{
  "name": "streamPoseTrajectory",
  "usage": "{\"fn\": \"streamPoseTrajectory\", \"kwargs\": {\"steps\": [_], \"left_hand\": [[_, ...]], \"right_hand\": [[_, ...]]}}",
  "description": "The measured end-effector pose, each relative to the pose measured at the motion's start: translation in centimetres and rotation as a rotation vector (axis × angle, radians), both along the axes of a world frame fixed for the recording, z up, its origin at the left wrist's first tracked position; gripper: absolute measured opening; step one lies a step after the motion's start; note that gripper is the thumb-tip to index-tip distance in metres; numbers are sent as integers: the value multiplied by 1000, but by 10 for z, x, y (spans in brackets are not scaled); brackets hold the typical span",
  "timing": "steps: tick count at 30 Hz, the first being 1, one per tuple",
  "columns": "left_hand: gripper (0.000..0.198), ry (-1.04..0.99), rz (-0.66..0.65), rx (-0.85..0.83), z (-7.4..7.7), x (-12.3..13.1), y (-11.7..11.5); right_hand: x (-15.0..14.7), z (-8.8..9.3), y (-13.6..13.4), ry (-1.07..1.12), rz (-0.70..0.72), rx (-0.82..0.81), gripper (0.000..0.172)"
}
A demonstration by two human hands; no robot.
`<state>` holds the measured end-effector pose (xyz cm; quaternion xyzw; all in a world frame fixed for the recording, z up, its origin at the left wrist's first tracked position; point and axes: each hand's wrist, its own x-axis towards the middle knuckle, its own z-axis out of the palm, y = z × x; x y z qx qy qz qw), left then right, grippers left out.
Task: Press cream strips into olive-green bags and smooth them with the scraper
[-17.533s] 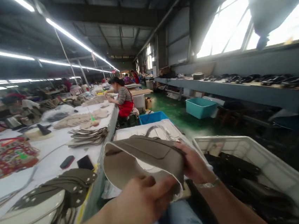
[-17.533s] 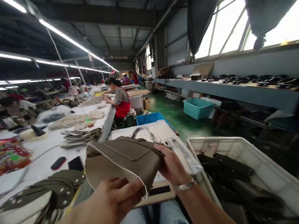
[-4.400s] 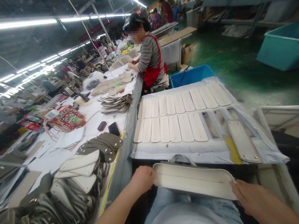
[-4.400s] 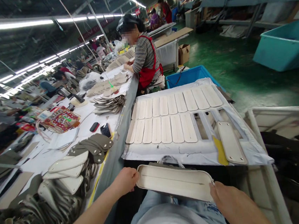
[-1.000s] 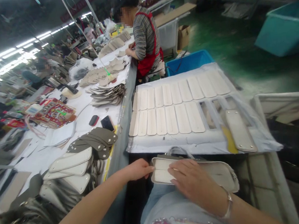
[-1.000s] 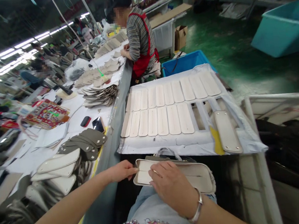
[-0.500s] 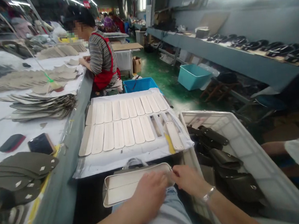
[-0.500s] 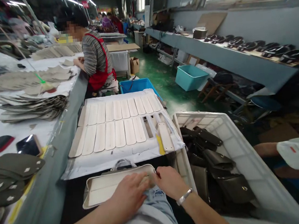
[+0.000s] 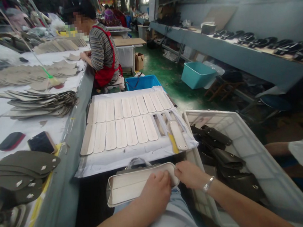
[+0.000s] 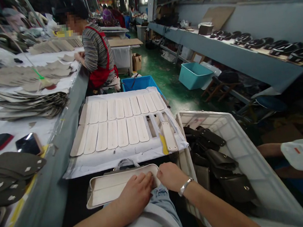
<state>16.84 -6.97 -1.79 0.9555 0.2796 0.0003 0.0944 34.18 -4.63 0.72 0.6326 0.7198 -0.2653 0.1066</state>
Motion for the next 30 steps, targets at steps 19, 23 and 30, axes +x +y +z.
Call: {"fn": "streamPoseTrajectory", "kwargs": {"steps": [19,23,30], "left_hand": [[19,104,157,-261,10,25,77],[19,85,147,-277,11,18,79],[13,-67,85,-202,12,9,40]], "right_hand": [[-3,-6,-12,-95,18,63,38],[-4,-3,-14,-27,-25,15,36],[9,-16,-16,259,-198,-98,34]]}}
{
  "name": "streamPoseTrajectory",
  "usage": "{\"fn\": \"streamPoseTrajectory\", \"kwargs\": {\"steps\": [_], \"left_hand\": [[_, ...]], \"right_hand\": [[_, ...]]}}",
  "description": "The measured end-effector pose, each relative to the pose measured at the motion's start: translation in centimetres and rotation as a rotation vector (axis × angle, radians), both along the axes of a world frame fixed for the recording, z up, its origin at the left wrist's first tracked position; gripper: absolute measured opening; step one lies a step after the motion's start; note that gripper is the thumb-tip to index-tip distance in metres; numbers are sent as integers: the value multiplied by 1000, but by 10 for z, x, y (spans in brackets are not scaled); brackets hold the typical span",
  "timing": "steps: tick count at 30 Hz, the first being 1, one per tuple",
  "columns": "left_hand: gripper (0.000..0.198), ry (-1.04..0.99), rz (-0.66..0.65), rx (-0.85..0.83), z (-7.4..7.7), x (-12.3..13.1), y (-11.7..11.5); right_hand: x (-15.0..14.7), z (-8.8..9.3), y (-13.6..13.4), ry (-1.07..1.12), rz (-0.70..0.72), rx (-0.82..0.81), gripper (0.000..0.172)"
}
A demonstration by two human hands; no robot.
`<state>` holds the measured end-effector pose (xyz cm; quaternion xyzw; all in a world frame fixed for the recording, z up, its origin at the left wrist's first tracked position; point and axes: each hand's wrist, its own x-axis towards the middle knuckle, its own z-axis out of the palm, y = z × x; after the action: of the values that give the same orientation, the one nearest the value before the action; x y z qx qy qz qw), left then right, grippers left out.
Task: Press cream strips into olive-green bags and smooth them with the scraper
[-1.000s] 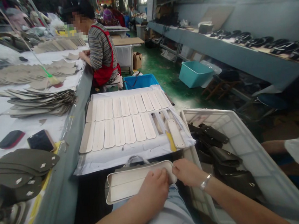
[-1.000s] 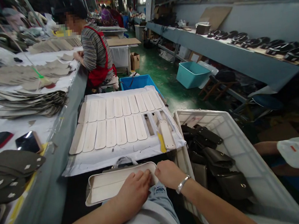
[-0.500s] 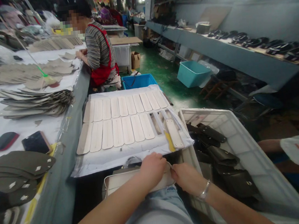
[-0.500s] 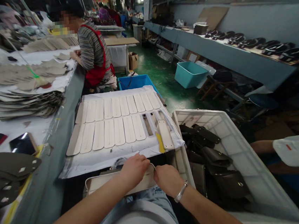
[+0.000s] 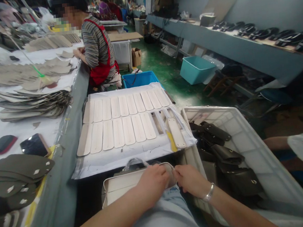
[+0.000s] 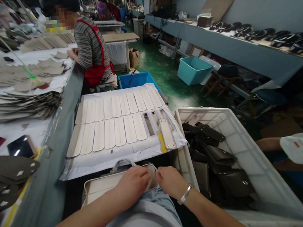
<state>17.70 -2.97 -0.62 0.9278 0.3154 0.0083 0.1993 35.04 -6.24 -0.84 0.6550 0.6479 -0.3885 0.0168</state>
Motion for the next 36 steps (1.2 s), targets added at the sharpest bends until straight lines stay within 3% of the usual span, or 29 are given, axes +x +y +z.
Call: {"fn": "streamPoseTrajectory", "kwargs": {"steps": [8,11,14,19,23,27,29,33,36], "left_hand": [[15,-8,-70,-37,-11,0,-6],[15,-21,-37,-63,-12,-3,-7],[16,-36,-10,-52,-12,-5,-8],[15,-29,-143,-21,-7,-6,-5],[13,13,-161,-18,-4,-3,-2],[13,19,-147,-27,-5,-1,-2],[14,-2,-146,-17,-6,-1,-3],[12,6,-141,11,-7,0,-4],[10,27,-137,13,-4,0,-3]], "right_hand": [[6,-6,6,183,-102,-125,37],[12,-13,7,412,-245,-307,47],[22,-26,5,701,-406,-444,40],[30,-46,1,949,-439,-511,38],[31,-56,2,994,-427,-519,45],[30,-54,10,956,-380,-517,49],[28,-46,16,763,-268,-459,42],[21,-21,26,200,63,-185,28],[12,-5,29,109,117,-45,28]]}}
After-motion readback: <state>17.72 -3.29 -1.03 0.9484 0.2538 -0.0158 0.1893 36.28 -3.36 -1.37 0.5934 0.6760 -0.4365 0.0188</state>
